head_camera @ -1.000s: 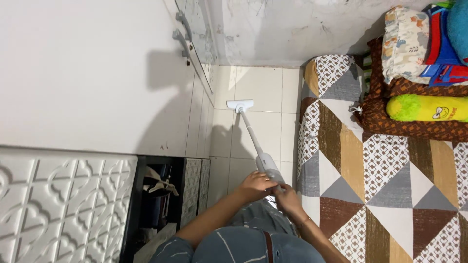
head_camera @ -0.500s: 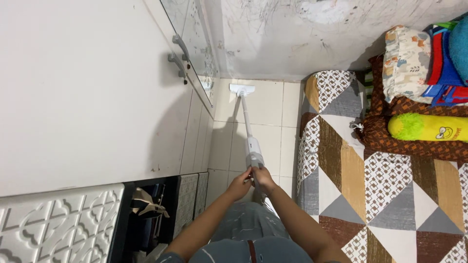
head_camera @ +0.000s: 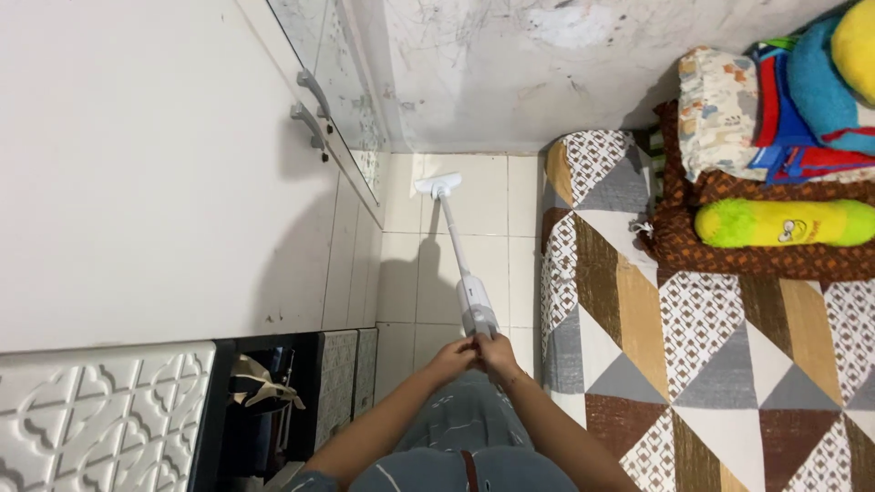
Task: Vacuuming the tiled floor in a bedroom using a handheld vacuum cleaner.
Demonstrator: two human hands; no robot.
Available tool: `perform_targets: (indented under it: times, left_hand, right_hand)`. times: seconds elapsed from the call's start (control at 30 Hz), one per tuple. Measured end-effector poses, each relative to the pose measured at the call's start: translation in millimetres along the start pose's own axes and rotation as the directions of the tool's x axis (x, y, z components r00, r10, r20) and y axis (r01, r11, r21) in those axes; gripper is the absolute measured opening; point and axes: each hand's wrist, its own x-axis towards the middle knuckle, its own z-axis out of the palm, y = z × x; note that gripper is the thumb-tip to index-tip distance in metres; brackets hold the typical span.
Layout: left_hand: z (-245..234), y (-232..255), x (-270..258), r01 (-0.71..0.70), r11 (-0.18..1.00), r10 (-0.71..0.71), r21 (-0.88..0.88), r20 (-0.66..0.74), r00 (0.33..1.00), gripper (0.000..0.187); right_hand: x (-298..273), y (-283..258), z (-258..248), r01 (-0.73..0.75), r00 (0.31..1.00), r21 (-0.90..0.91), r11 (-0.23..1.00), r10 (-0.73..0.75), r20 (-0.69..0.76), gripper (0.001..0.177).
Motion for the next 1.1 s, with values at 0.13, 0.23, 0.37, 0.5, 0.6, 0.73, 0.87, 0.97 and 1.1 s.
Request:
perform_targets:
  times: [0.13, 0.23, 0.37, 0.5, 0.6, 0.73, 0.87, 0.97, 1.1]
  left_hand:
    - [28, 3, -21, 0.364, 0.931, -0.364, -0.006, -0.050, 0.930, 0.036]
    - [44, -1, -42, 0.352, 0.934, -0.355, 0.069, 0.040, 0.934, 0.039]
    - [60, -2, -70, 0.385, 0.903, -0.416, 0.189, 0.170, 0.893, 0.044]
    - [79, -22, -76, 0.449, 0.822, -0.546, 0.352, 0.260, 0.796, 0.051]
    - [94, -42, -74, 0.272, 0.796, -0.526, 0.541, 0.397, 0.752, 0.062]
    - [113, -56, -85, 0.165, 0.756, -0.581, 0.634, 0.532, 0.617, 0.085]
    - [128, -65, -98, 0.187, 0.757, -0.617, 0.626, 0.592, 0.518, 0.093]
    - [132, -66, -106, 0.194, 0.739, -0.646, 0.645, 0.595, 0.478, 0.099]
    - [130, -64, -100, 0.274, 0.743, -0.661, 0.611, 0.604, 0.446, 0.100]
  right_hand:
    - [-53, 25, -14, -0.069, 0.998, 0.104, 0.992, 0.070, -0.002, 0.034]
    - [-74, 61, -23, -0.084, 0.995, 0.149, 0.985, 0.091, -0.045, 0.033]
    - [-122, 91, -40, -0.103, 0.991, 0.028, 0.994, 0.105, -0.078, 0.038]
    - [-138, 145, -61, -0.109, 0.993, -0.057, 0.992, 0.107, -0.040, 0.037]
    - [-173, 160, -74, -0.125, 0.991, -0.232, 0.965, 0.108, -0.084, 0.042]
    - [-206, 201, -93, -0.105, 0.991, -0.015, 0.994, 0.104, -0.079, 0.048]
    - [-231, 229, -107, -0.184, 0.982, -0.179, 0.966, 0.172, -0.085, 0.051]
    - [-231, 269, -115, -0.156, 0.986, -0.276, 0.948, 0.134, -0.099, 0.050]
    - [-224, 264, -115, -0.213, 0.975, -0.372, 0.904, 0.176, -0.133, 0.051]
